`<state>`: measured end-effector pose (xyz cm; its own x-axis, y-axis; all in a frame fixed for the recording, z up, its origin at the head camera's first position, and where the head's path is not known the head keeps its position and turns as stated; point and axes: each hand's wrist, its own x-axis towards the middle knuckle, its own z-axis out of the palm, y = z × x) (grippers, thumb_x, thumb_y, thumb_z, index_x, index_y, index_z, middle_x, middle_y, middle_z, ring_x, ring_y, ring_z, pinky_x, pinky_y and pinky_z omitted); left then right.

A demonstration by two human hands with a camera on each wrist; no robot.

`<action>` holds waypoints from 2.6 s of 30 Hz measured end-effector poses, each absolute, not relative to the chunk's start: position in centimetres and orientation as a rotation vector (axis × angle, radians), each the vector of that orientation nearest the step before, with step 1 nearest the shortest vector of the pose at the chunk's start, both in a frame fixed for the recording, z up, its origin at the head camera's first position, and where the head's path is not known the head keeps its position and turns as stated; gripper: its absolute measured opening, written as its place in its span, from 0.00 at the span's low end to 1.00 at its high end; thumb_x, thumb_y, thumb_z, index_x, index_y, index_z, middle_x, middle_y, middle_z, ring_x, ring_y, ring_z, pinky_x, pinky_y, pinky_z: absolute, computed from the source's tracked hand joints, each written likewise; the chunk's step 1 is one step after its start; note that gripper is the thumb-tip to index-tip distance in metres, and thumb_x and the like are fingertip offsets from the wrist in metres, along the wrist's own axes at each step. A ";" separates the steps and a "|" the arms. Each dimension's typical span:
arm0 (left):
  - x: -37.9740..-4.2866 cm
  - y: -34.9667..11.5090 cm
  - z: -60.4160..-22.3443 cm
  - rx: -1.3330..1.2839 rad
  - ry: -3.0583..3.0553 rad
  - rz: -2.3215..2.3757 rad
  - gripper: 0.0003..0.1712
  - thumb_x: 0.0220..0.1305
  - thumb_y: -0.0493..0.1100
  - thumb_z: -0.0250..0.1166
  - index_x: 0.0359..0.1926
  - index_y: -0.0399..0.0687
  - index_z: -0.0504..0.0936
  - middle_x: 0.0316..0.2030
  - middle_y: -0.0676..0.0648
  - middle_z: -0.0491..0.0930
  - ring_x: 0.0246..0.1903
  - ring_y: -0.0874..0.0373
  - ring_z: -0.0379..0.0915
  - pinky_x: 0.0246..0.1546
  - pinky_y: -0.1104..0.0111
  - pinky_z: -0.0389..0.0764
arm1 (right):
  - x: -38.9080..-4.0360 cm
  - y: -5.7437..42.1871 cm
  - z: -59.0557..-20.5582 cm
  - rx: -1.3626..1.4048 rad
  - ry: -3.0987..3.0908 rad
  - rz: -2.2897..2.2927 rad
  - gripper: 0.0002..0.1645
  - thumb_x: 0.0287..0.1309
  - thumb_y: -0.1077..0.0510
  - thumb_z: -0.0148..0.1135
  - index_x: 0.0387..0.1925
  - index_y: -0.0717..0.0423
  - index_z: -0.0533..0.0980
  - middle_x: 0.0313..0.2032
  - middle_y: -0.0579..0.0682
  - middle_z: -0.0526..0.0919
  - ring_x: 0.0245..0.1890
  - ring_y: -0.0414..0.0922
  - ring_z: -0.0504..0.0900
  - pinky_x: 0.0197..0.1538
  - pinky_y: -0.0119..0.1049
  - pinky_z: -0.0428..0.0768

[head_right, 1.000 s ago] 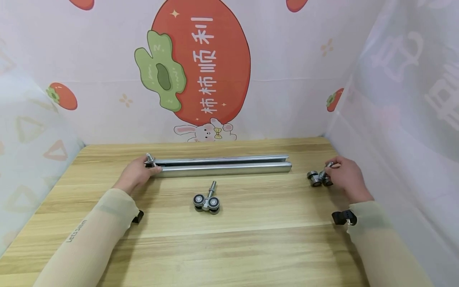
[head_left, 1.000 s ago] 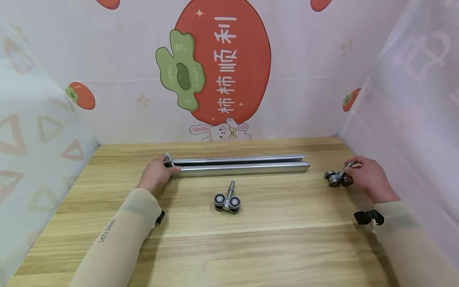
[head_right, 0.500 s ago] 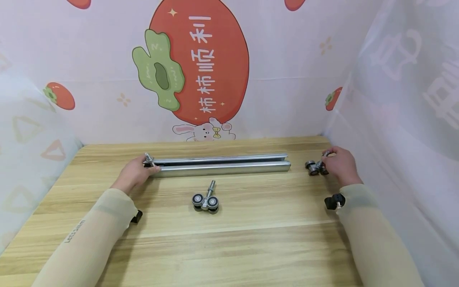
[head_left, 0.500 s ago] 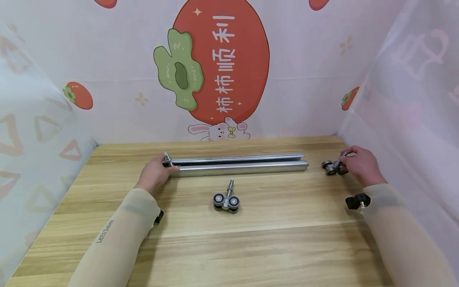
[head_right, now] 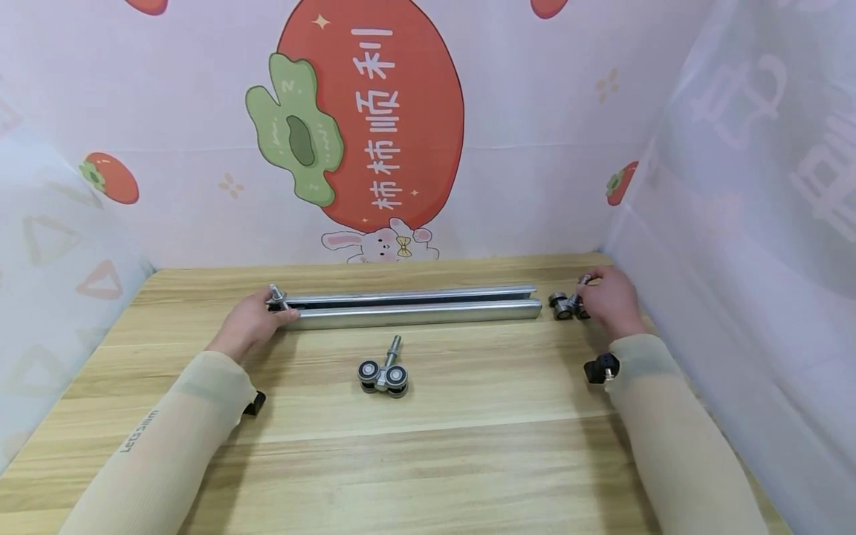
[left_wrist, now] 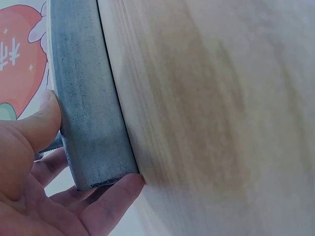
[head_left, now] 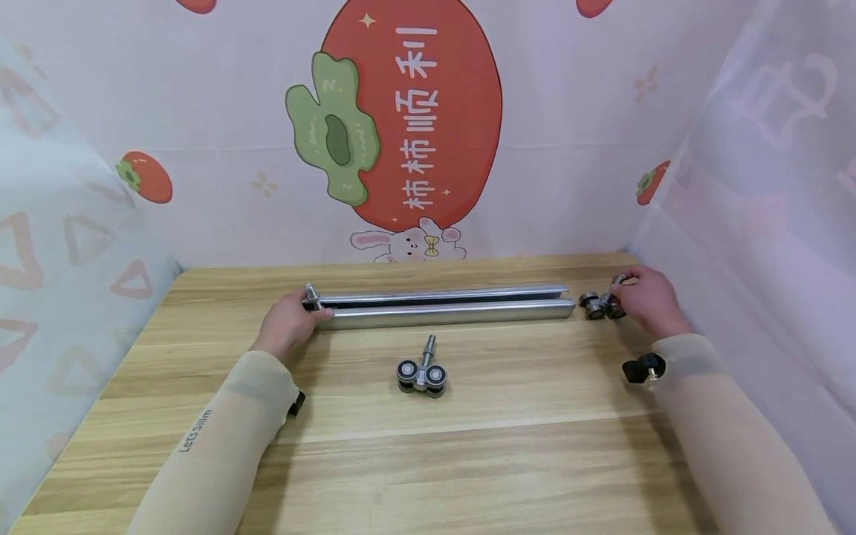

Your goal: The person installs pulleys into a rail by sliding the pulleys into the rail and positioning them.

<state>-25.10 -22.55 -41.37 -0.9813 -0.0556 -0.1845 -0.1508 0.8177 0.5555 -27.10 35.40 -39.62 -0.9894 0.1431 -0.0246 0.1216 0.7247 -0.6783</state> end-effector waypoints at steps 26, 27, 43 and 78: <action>-25.3 -22.7 -41.4 -0.178 2.817 0.877 0.46 0.70 0.57 0.62 0.75 0.35 0.55 0.66 0.26 0.63 0.64 0.32 0.59 0.65 0.41 0.58 | -28.4 32.5 -39.9 -0.169 -2.905 1.098 0.11 0.70 0.59 0.54 0.46 0.64 0.73 0.39 0.62 0.80 0.34 0.53 0.78 0.30 0.40 0.76; -25.3 -22.8 -41.4 -0.182 2.813 0.878 0.47 0.70 0.57 0.62 0.76 0.34 0.52 0.67 0.26 0.61 0.65 0.31 0.57 0.65 0.41 0.57 | -28.5 32.5 -39.9 -0.169 -2.909 1.099 0.11 0.70 0.59 0.54 0.46 0.64 0.74 0.38 0.62 0.80 0.34 0.53 0.77 0.30 0.40 0.76; -25.2 -22.8 -41.2 -0.200 2.799 0.891 0.48 0.70 0.58 0.62 0.76 0.36 0.51 0.68 0.26 0.60 0.66 0.31 0.56 0.65 0.40 0.56 | -28.5 32.4 -40.2 -0.084 -2.909 1.167 0.12 0.71 0.59 0.55 0.47 0.64 0.71 0.40 0.63 0.81 0.38 0.54 0.80 0.34 0.39 0.77; -25.2 -22.7 -41.5 -0.157 2.851 0.908 0.30 0.69 0.57 0.63 0.60 0.40 0.69 0.56 0.31 0.72 0.54 0.38 0.66 0.60 0.42 0.65 | -28.8 17.8 -39.4 0.106 -2.972 1.163 0.05 0.66 0.60 0.63 0.40 0.59 0.77 0.39 0.56 0.80 0.38 0.52 0.76 0.41 0.44 0.75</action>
